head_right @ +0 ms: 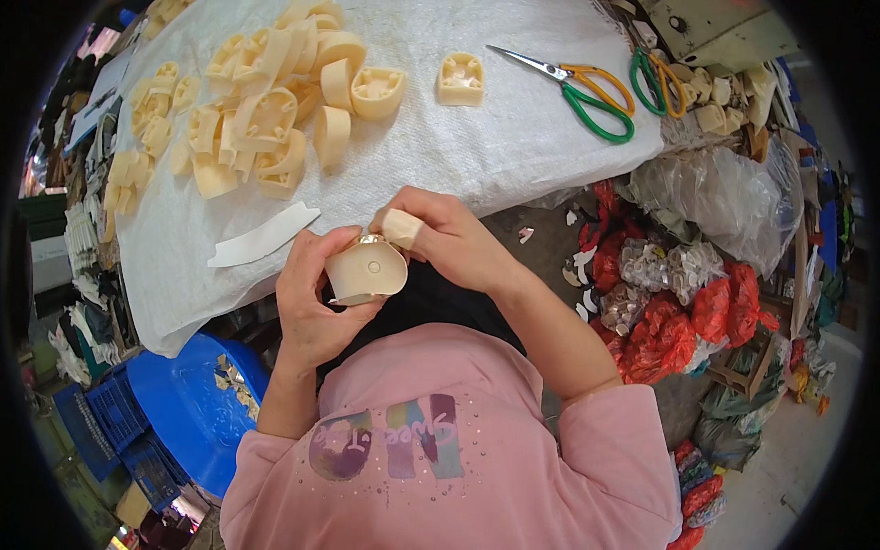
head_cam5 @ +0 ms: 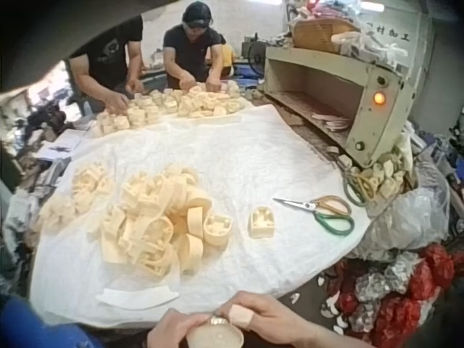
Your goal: Trimming foam shoe components with scissors and applying adhesive strips to assemble them.
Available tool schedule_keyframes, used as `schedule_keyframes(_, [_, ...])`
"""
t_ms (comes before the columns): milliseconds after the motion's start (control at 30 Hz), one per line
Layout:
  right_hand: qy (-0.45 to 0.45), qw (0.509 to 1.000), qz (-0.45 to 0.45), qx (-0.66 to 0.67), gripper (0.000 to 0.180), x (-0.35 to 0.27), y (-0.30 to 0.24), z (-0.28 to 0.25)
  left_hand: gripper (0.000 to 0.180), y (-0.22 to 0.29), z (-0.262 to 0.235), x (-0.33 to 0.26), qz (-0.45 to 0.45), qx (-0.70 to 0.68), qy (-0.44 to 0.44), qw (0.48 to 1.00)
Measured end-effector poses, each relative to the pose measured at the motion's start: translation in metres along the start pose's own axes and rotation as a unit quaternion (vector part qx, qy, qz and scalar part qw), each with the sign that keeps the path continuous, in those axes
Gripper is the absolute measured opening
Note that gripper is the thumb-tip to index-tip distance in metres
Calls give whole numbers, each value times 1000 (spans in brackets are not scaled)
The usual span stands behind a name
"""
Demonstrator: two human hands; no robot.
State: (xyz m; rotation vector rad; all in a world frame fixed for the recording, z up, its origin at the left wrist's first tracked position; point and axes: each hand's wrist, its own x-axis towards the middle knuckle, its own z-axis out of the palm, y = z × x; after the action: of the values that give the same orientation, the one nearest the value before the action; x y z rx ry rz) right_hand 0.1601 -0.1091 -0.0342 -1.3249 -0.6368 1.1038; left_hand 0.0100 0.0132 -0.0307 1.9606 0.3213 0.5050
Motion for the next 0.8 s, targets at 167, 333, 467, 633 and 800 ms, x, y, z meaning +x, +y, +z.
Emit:
schedule_keyframes(167, [-67, 994, -34, -86, 26, 5, -3, -13, 66, 6, 1, 10, 160, 101, 11, 982])
schedule_keyframes(333, [-31, 927, -169, -335, 21, 0, -7, -3, 65, 4, 6, 5, 103, 106, 26, 989])
schedule_keyframes(467, [-5, 985, -110, -134, 22, -2, 8, -1, 61, -2, 9, 10, 163, 144, 55, 975])
schedule_keyframes(633, [-32, 995, -94, -1, 26, -6, 12, -4, 60, 2, 18, 10, 189, 136, 92, 968])
schedule_keyframes(800, [116, 925, -238, -272, 19, -4, 12, 15, 62, -2, 26, 8, 191, 173, 128, 958])
